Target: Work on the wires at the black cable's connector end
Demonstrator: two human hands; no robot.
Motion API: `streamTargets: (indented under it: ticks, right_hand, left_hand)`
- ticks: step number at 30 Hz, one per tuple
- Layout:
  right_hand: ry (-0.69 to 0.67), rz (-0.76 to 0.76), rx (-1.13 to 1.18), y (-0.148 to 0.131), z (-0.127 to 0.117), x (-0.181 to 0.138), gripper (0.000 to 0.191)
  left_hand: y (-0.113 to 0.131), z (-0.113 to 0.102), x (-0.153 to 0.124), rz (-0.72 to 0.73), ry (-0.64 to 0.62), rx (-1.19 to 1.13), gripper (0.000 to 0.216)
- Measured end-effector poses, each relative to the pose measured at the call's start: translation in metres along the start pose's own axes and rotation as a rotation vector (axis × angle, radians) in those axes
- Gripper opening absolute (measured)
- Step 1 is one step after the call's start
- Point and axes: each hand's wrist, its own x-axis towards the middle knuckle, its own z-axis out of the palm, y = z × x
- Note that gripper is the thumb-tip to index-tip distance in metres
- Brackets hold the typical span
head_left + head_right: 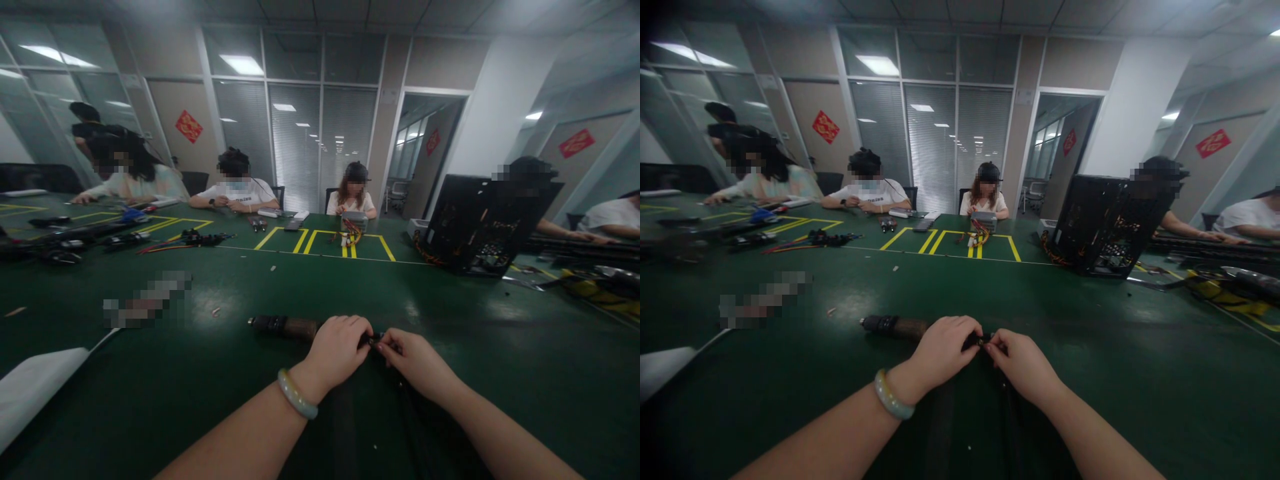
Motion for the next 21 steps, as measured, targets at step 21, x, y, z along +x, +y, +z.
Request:
streamTargets:
  ticks: [21]
  right_hand:
    - [0.009,-0.026,0.014,-0.0008,0.0,-0.0005,0.022]
  left_hand:
    - [0.0011,-0.002,-0.0006,0.041,-0.014,0.011,0.012]
